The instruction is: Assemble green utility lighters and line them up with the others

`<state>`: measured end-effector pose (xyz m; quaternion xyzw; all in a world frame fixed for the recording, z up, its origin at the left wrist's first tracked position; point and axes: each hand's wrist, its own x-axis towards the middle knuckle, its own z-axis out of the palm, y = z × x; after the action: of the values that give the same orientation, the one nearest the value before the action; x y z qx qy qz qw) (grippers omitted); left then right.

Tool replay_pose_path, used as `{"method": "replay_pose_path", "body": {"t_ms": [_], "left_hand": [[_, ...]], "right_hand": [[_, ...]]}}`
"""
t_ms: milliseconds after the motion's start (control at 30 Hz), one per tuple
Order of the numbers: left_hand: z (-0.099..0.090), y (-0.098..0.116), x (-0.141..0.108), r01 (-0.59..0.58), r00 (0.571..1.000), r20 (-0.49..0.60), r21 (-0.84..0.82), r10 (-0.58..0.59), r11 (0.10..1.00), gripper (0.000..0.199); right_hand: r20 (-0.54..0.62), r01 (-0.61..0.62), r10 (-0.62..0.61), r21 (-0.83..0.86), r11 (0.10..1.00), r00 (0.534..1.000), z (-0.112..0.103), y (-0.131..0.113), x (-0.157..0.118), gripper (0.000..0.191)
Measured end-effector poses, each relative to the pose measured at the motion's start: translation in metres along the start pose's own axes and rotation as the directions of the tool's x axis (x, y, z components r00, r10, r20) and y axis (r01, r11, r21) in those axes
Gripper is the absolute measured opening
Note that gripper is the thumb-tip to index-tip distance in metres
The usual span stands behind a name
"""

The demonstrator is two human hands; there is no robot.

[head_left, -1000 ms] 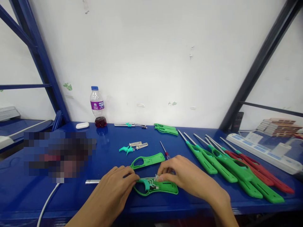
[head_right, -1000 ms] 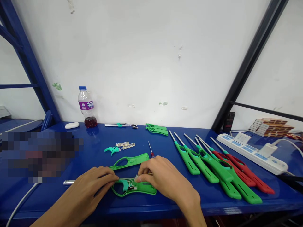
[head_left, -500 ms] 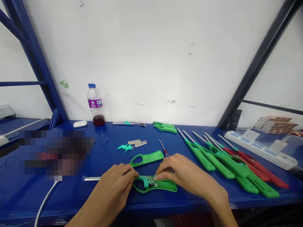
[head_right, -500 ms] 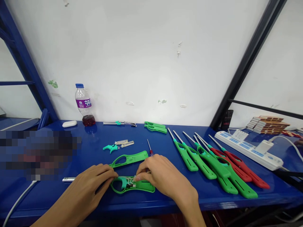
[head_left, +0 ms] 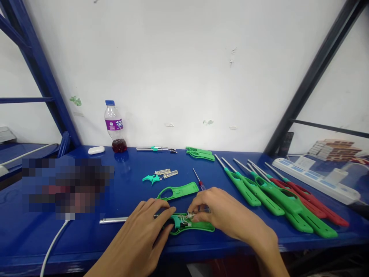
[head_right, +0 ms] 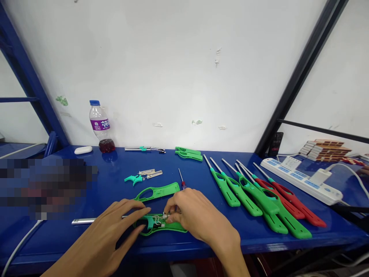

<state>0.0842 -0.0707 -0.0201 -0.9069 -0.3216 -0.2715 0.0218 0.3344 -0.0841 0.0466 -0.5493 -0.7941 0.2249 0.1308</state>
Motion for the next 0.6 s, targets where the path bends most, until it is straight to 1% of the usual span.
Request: {"method": "replay_pose_path", "body": {"t_ms": [67, 200, 433, 500, 600], "left_hand": [[0.0014, 0.0025, 0.0029, -0.015, 0.999, 0.039, -0.044, 0.016, 0.999, 0.036], [0.0056, 0.0048, 0.0098, -0.034, 0.995, 0.086, -0.127, 0.045, 0.991, 0.029], [0.0102, 0.0025, 0.0098, -0.039, 0.996, 0.079, -0.165, 0.053, 0.985, 0.027], [0.0102, 0.0022, 0.0091, -0.035, 0.995, 0.083, -0.171, 0.049, 0.985, 0.028], [0.0106, 0.0023, 0.0084, -0.03, 0.994, 0.094, -0.179, 0.048, 0.983, 0.028]], "right_hand": [[-0.008, 0.004, -0.004, -0.001, 1.0, 1.0, 0.0004, 0.0009, -0.0005, 0.011], [-0.038, -0.02, 0.019, -0.01, 1.0, 0.999, 0.0006, 0.0019, -0.0015, 0.008], [-0.057, -0.027, 0.025, -0.038, 0.999, 0.998, 0.0013, 0.0034, -0.0011, 0.005], [-0.061, -0.015, 0.013, -0.04, 0.999, 0.998, 0.0016, 0.0038, -0.0003, 0.008], [-0.063, 0.018, -0.02, -0.037, 0.999, 0.998, 0.0014, 0.0031, 0.0, 0.019]]}}
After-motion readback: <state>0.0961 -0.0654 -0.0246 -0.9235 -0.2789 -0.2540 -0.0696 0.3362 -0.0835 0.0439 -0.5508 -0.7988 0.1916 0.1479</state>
